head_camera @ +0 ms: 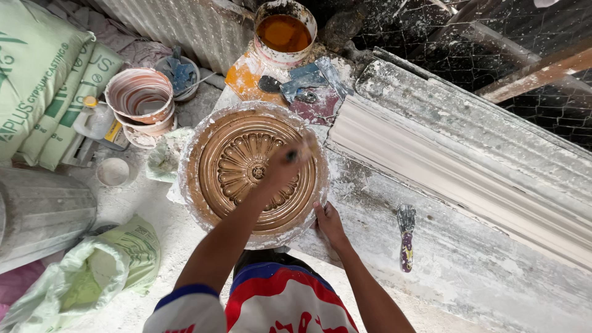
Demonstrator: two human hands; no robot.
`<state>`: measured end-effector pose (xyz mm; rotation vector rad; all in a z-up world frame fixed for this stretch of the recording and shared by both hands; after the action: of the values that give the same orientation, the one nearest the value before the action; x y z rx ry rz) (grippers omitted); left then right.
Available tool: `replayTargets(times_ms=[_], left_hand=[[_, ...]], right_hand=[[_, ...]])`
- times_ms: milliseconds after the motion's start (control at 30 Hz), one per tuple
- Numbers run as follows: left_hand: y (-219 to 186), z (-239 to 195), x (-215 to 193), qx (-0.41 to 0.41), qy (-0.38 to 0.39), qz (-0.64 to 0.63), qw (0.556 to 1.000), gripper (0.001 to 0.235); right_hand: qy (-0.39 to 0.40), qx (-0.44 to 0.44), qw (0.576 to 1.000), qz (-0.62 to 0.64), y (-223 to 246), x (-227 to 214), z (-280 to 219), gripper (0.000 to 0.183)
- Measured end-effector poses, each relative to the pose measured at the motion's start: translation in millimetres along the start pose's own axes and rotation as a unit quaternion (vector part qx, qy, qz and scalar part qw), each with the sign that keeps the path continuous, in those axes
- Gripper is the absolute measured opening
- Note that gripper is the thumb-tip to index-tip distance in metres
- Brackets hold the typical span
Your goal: The person smooths a white plaster-like mixture into a round mold using a trowel, then removes the hardened decorative plate and places it on a wire rack. They then apply a brown liquid to the mold with a brush.
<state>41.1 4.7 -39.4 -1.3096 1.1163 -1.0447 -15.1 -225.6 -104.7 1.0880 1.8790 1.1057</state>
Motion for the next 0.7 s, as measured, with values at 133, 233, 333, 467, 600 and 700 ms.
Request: replayTargets(times_ms=[133, 233, 333, 467, 600, 700], left_hand=[[-22.7, 52.3, -77.4, 0.225, -0.152, 0.238, 0.933, 0.033], [-46.2, 39.8, -139.1, 0.042, -0.172, 0.378, 0.909, 0.042], [-62.9, -12.0, -172.3, -0.155, -0.152, 0.526, 0.823, 0.047], [-59.7, -102.4, -158.7, -0.207, -0.1, 0.596, 0.769, 0.044], [-43.9, -159.2, -84.9, -0.271, -0.026, 0.431, 0.86, 0.028], [-39.2, -160.0, -15.2, -0.178, 0.042, 0.43, 0.884, 0.024]], right_hand=[[-0.009, 0.014, 1.0, 0.018, -2.0, 1.5, -2.3, 0.04], [-0.021, 0.051, 0.998, 0.022, 6.2, -0.1, -1.8, 0.047], [-0.001, -0.012, 0.999, 0.051, 17.3, 2.6, -4.0, 0.042], [0.002, 0.008, 0.998, 0.057, 20.9, 4.8, -12.7, 0.04], [0.007, -0.01, 0.999, 0.051, 23.8, 5.4, -9.2, 0.039], [0.001, -0.003, 0.999, 0.048, 20.9, 5.9, -12.9, 0.038]])
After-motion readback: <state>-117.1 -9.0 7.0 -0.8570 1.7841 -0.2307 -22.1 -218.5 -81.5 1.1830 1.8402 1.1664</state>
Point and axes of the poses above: each hand's wrist, its own z-axis towards the middle knuckle, its own x-axis out of the palm, y = z × x, the point moved 1 cm from there along z, towards the middle knuckle, and after that the axes turned 7 degrees about -x, right-handed, at the moved point
